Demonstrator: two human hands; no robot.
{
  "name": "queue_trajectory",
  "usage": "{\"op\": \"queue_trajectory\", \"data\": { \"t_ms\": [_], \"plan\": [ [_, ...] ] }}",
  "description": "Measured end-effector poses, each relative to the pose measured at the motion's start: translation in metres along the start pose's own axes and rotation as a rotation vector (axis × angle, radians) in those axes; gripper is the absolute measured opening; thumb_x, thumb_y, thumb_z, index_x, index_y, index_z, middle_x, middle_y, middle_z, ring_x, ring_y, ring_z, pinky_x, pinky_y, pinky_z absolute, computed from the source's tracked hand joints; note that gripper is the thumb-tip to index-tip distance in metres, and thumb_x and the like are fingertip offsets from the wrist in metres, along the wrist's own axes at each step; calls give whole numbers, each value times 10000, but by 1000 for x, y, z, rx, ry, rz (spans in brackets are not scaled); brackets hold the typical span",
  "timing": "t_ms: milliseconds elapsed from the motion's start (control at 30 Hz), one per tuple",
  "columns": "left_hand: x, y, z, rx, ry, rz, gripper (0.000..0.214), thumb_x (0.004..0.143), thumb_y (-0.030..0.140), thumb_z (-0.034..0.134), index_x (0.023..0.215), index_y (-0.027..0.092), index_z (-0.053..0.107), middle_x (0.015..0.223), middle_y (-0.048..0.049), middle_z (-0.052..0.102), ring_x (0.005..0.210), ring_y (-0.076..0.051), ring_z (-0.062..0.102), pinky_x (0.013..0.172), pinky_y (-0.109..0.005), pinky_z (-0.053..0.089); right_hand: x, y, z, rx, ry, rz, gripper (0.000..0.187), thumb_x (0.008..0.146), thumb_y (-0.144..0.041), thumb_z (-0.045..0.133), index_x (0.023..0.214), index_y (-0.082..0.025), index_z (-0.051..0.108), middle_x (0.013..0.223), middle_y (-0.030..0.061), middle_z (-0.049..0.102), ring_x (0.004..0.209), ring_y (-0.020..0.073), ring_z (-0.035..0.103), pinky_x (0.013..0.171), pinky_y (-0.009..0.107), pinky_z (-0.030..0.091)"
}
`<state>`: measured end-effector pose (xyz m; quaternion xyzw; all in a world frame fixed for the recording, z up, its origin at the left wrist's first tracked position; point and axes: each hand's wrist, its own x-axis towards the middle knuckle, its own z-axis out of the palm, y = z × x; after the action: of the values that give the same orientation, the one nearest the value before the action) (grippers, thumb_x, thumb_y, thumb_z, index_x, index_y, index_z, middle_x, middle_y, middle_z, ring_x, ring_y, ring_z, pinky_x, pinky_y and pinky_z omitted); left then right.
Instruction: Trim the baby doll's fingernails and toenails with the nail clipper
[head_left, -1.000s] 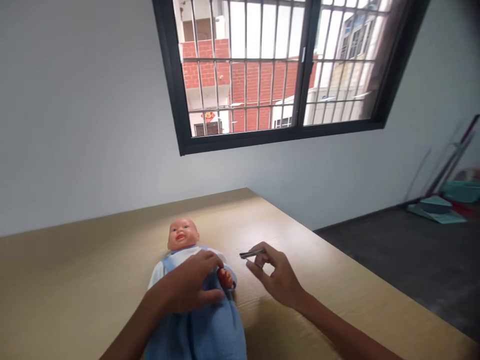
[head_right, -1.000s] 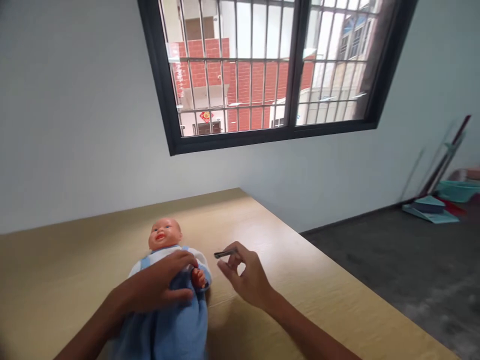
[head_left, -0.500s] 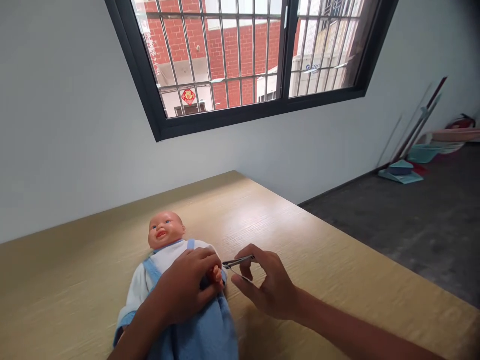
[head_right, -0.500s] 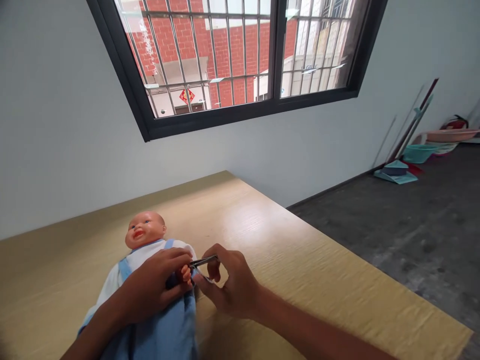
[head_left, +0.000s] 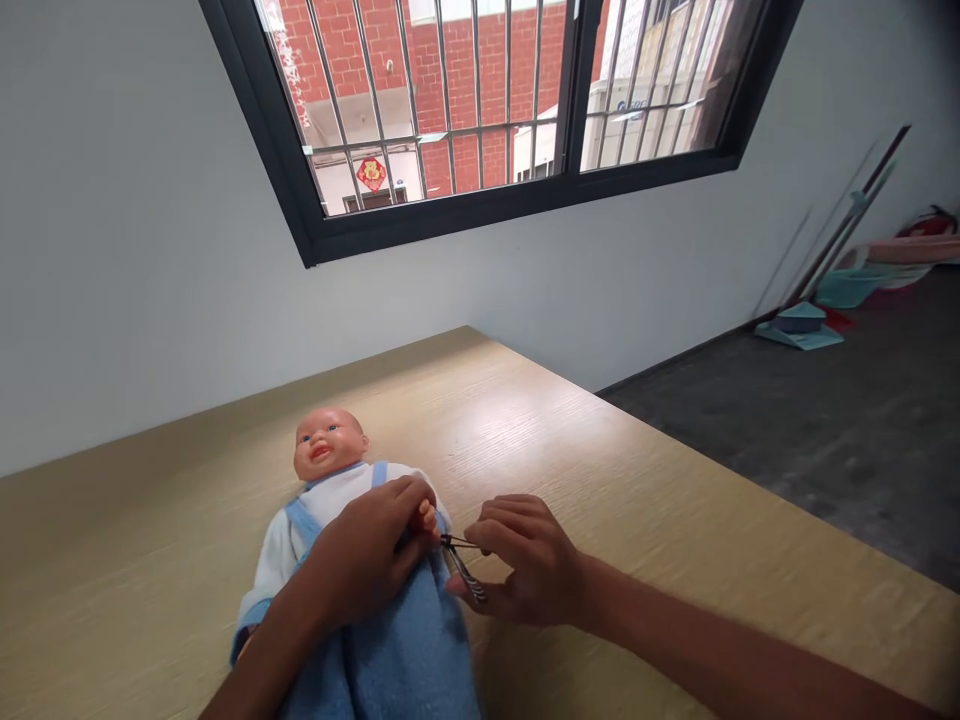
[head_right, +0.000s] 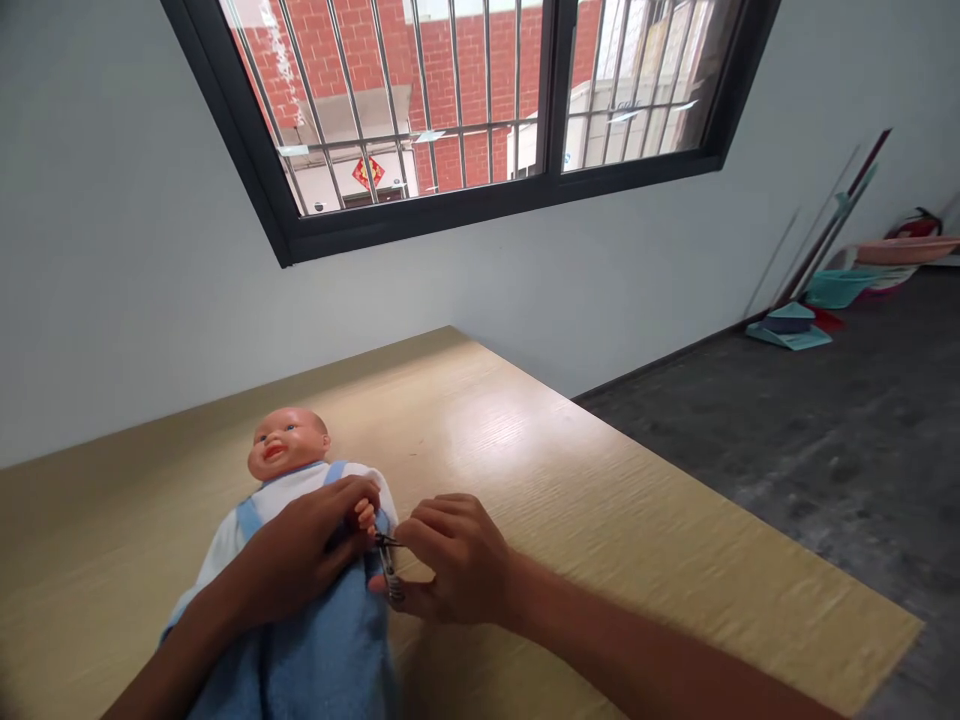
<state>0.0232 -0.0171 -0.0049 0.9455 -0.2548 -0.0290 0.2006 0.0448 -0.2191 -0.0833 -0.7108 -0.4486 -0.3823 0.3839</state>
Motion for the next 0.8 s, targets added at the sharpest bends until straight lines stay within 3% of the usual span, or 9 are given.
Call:
{"op": "queue_trajectory", "data": {
  "t_ms": [233,467,667,800],
  "plan": [
    [-1,0,-1,-58,-14,-38,36,902,185,511,916,219,511,881,16,611,764,-167,529,664,-272,370,2,-9,3,-5,23,136,352,953,-542,578,873,-199,564,626,-36,603,508,102,559,548,237,413],
    [0,0,1,-23,-16,-71,44,912,205,497,946,221,520,904,2,617,787,-181,535,675,-283,376,1,-15,5,-7,3,176,360,958,-546,565,843,-205,552,625,-37,594,511,107,564,553,245,409],
    [1,2,-1,-2,-14,-68,38,921,208,482,884,216,483,890,1,612,789,-186,527,649,-277,360,1,-23,4,2,-42,194,217,1011,-353,497,849,-210,512,629,-39,570,513,105,538,559,238,405],
    [0,2,0,10,-11,-54,34,915,197,483,887,213,493,879,-2,612,787,-189,529,656,-280,363,4,-25,3,10,-80,224,214,1004,-401,492,911,-209,503,642,-44,561,509,105,535,556,234,406]
  ]
}}
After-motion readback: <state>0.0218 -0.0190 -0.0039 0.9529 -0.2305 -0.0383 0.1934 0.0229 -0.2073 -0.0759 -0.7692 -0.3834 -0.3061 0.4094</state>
